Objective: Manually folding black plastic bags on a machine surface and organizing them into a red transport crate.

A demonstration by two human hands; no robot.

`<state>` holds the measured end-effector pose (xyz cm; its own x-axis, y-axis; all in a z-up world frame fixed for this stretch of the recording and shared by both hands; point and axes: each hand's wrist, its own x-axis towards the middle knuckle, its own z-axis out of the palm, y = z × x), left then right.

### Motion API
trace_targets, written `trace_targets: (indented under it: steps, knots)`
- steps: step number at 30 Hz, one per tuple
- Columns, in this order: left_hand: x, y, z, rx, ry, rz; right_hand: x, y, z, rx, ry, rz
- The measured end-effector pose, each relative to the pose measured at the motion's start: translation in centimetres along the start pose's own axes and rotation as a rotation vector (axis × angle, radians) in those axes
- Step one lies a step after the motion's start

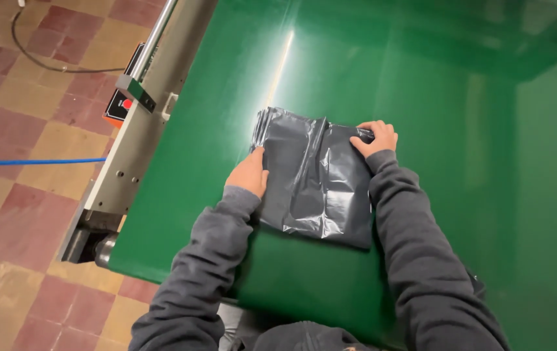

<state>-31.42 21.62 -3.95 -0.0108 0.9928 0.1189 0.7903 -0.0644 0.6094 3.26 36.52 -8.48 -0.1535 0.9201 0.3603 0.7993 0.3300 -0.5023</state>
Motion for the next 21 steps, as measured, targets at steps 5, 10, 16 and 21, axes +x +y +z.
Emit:
trace_targets:
  steps: [5,10,16,21]
  knots:
    - [-0.2,-1.8,1.1,-0.036,0.040,-0.022,0.3,3.8,2.2,0.045,0.004,0.047]
    - [-1.0,0.3,-0.3,-0.025,0.100,0.010,1.2,2.8,0.7,0.130,-0.001,0.112]
    - [-0.1,7.2,-1.0,0.225,-0.025,0.225,3.9,-2.3,-0.7,-0.166,-0.292,0.100]
    - [4.4,1.0,7.8,-1.049,-0.403,-0.259,1.0,-8.5,-4.3,-0.248,-0.202,0.025]
